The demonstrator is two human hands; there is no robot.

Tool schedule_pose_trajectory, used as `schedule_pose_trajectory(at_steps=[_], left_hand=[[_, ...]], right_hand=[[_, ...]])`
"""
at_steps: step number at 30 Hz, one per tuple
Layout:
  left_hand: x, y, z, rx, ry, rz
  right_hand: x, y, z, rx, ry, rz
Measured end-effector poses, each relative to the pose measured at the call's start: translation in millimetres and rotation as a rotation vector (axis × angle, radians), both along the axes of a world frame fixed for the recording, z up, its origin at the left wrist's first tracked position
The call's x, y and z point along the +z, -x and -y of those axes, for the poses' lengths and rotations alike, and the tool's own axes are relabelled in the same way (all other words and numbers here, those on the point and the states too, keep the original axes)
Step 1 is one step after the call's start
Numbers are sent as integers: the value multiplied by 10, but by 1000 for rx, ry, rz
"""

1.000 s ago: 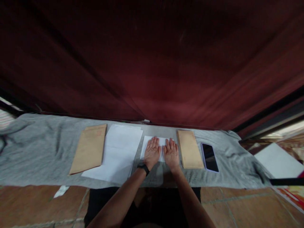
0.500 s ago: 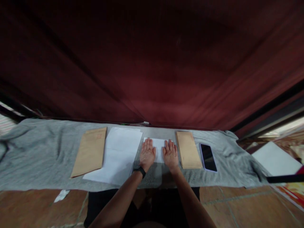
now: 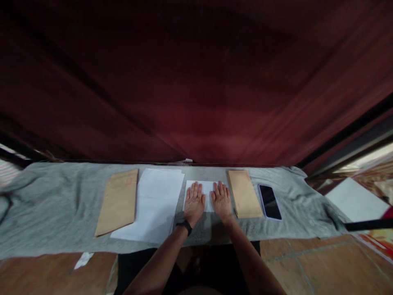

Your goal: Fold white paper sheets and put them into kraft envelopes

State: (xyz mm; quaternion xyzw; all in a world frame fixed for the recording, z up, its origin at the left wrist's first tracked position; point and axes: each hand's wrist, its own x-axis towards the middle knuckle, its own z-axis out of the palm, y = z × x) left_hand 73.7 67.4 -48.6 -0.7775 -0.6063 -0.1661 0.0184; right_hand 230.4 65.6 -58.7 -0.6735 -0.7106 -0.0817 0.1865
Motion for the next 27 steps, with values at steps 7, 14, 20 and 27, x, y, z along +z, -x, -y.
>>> schedule_pose_trajectory(at_steps=[7, 14, 20, 27], left_hand=[[0, 38, 9, 11, 27, -7], [65, 6, 10, 15, 80, -7], [56, 23, 2, -13, 97, 22], [72, 18, 13, -20, 92, 96]], right_hand=[[-22, -57, 5, -30, -13, -20], [65, 70, 14, -59, 16, -41], [122, 367, 68, 146, 121, -56], [138, 266, 75, 111, 146, -40]])
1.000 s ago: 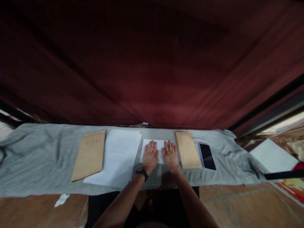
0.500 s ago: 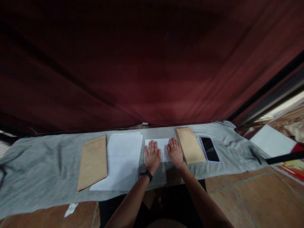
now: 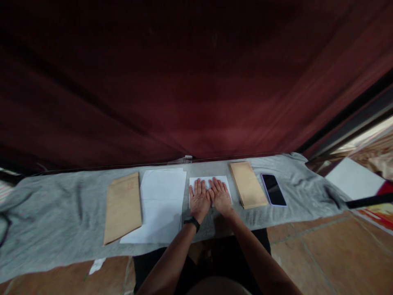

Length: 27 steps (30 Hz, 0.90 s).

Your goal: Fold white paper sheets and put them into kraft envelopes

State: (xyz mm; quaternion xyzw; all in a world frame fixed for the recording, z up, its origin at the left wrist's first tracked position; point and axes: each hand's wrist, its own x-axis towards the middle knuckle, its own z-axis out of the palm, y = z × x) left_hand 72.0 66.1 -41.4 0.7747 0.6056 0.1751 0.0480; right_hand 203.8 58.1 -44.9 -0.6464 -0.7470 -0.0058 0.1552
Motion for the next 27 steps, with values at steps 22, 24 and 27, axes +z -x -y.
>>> schedule_pose_trajectory(at_steps=[22, 24, 27], left_hand=[[101, 79, 70, -24, 48, -80], [87, 77, 64, -24, 46, -82], [69, 81, 65, -32, 23, -83]], right_hand=[[-111, -358, -14, -116, -74, 9], [-105, -326, -14, -145, -84, 3], [-92, -210, -17, -80, -53, 1]])
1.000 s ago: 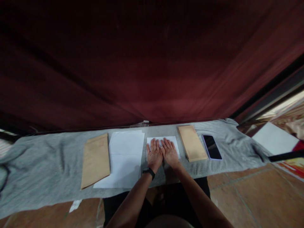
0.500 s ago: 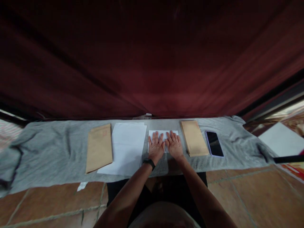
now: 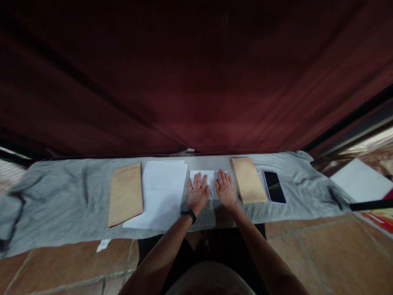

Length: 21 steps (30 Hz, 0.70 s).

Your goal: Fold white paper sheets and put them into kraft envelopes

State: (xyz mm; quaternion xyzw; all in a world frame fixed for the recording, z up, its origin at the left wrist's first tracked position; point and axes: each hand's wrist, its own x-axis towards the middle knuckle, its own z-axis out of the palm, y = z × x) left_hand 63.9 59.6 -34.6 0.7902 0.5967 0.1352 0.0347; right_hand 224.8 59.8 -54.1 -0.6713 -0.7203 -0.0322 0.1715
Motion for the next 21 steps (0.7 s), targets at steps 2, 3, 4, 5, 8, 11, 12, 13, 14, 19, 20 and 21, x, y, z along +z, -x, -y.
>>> schedule_pose_trajectory(at_steps=[2, 3, 4, 5, 8, 11, 12, 13, 14, 19, 20, 21], left_hand=[[-4, 7, 2, -9, -15, -5], [-3, 11, 2, -12, -21, -8], [1, 16, 2, -15, -26, -11], [5, 22, 2, -17, -28, -14], [20, 46, 17, -22, -26, -28], [26, 81, 54, -39, -23, -35], [26, 93, 67, -45, -23, -33], [25, 103, 79, -49, -24, -29], [24, 112, 89, -51, -24, -26], [23, 121, 93, -48, -7, -13], [24, 120, 90, -48, -5, -11], [25, 118, 87, -48, -5, -10]], right_hand=[[15, 83, -17, 88, 37, 6], [28, 114, -36, 114, 52, 6], [48, 132, -63, 123, 65, 2], [76, 137, -99, 120, 77, -4], [205, 77, -256, 103, 134, -21], [357, -27, -446, 124, 202, -9], [399, -56, -509, 131, 215, -5], [433, -79, -570, 135, 224, -2], [459, -95, -629, 139, 232, 1], [515, -123, -856, 150, 286, 14], [526, -125, -881, 149, 291, 16], [540, -125, -896, 147, 291, 17]])
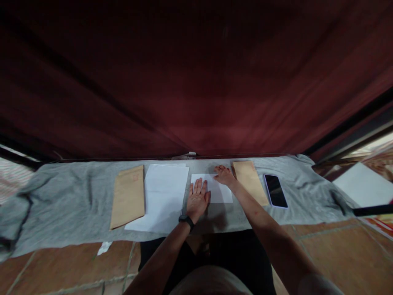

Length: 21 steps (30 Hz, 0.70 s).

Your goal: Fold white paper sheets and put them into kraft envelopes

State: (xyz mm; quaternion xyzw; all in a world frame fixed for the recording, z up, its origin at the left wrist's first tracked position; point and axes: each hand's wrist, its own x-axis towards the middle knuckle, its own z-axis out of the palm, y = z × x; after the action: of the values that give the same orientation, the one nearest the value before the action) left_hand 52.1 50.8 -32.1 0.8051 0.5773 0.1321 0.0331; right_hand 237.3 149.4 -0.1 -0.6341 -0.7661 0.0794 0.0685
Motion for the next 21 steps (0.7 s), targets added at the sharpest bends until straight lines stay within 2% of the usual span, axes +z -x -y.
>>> schedule_pose_trajectory(at_steps=[3, 6, 8, 10, 11, 15, 21], left_hand=[[8, -5, 2, -1, -13, 4], [16, -8, 11, -8, -30, 4], [13, -7, 12, -16, -27, -6], [2, -2, 8, -21, -12, -19], [-6, 1, 6, -24, -5, -23], [-28, 14, 12, -14, -2, -11], [-16, 34, 91, 54, 13, 19]], right_hand=[[38, 28, 38, 4, -27, 1], [0, 138, 243, 37, -66, -4], [-101, 245, 470, 85, -88, -11], [-242, 340, 719, 203, -176, -29], [-313, 370, 833, 206, -210, -32], [-493, 337, 1108, 30, -267, -19], [-539, 77, 1218, -73, -317, 7]])
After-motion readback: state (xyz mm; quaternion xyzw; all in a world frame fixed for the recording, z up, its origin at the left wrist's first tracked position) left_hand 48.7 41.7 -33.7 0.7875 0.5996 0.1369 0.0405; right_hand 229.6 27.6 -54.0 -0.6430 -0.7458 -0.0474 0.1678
